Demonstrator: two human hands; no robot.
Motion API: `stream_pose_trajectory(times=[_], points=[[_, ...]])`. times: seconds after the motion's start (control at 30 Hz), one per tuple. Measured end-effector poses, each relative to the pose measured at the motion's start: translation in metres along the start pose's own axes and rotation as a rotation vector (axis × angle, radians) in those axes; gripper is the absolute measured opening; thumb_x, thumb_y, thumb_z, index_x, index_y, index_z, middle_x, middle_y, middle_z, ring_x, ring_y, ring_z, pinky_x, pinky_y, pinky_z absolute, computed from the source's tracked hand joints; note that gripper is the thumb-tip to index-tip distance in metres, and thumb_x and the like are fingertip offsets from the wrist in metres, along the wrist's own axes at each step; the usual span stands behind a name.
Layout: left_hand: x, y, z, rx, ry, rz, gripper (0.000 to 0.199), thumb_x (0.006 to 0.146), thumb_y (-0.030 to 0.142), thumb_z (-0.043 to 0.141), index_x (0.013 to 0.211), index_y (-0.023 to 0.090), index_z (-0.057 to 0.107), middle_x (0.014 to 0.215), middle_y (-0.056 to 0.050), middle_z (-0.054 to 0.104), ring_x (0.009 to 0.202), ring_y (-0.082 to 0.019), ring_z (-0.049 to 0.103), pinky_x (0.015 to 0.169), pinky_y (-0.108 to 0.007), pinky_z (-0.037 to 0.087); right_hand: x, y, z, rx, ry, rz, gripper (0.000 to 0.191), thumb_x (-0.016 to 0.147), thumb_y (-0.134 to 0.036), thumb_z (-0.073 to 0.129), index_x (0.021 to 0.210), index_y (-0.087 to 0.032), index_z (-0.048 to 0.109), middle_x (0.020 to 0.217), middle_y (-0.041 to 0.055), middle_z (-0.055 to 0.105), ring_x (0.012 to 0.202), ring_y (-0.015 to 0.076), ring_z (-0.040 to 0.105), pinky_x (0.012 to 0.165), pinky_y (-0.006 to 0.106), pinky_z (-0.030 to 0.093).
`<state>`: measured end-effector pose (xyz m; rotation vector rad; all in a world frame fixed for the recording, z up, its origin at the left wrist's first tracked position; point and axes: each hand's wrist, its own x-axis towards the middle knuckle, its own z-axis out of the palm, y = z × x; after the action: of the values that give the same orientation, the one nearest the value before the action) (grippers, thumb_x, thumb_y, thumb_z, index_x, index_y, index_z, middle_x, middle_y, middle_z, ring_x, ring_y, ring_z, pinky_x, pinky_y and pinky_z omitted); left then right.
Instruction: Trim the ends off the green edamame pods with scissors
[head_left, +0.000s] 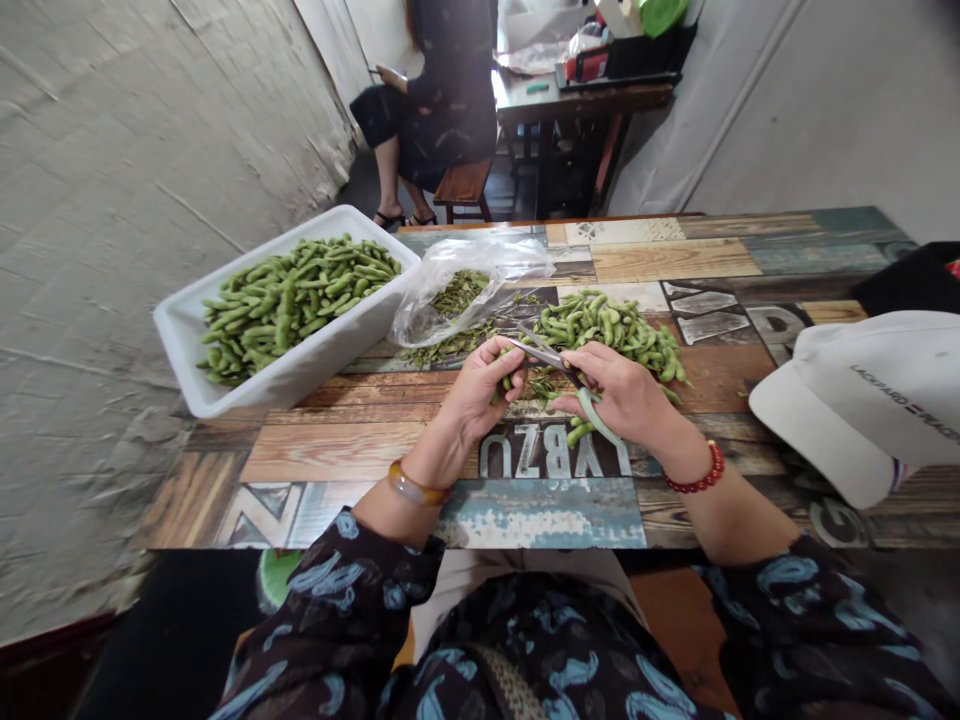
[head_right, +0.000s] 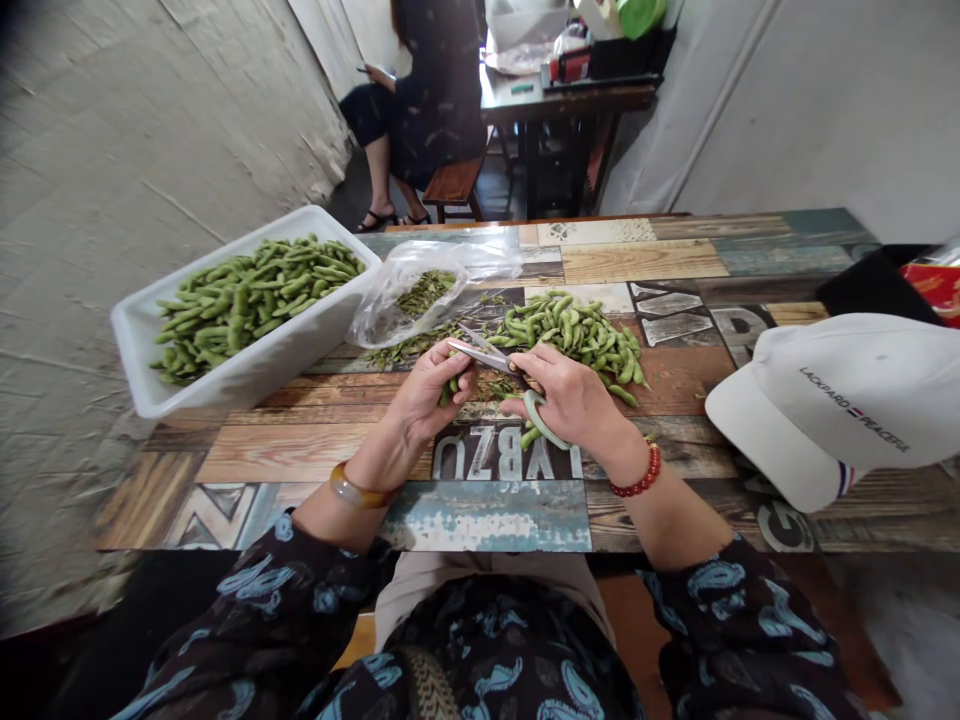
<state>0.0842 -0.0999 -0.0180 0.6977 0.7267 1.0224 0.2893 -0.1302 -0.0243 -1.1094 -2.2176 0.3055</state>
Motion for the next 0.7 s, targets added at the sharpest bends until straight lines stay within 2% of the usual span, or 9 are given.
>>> stream_pose_trajectory(times=[0.33,0.53,0.7], points=[[0.001,0.0,-0.002,-0.054,-0.038,-0.043,0.032,0.065,0.024,0.085,0.076,0.013,0.057,0.072,0.001,0.062,0.048,-0.001,0.044,0.038,-0.012,0.031,0.0,0.002,0.003,0.023,0.029,-0.059,0.038,0.09,-0.038,0.066,0.122,-0.02,0.056,0.101,0.0098,0.064,0.09,0.0244,0.064,0.078,0.036,0.055],[0.001,0.005,-0.004,-0.044,-0.024,-0.04,0.028,0.069,0.02,0.079,0.077,0.015,0.052,0.074,0.0,0.065,0.05,-0.003,0.05,0.039,-0.011,0.033,-0.001,0.009,0.003,-0.03,0.008,-0.008,0.037,0.091,-0.041,0.064,0.119,-0.017,0.059,0.098,0.0109,0.066,0.088,0.0257,0.065,0.076,0.037,0.055],[0.001,0.01,-0.009,-0.032,-0.042,-0.09,0.026,0.07,0.019,0.073,0.081,0.016,0.05,0.086,-0.004,0.07,0.058,-0.007,0.06,0.043,-0.012,0.04,-0.002,0.019,0.003,-0.068,0.108,0.041,0.04,0.089,-0.046,0.065,0.118,-0.018,0.061,0.098,0.011,0.067,0.089,0.0265,0.067,0.077,0.037,0.055]])
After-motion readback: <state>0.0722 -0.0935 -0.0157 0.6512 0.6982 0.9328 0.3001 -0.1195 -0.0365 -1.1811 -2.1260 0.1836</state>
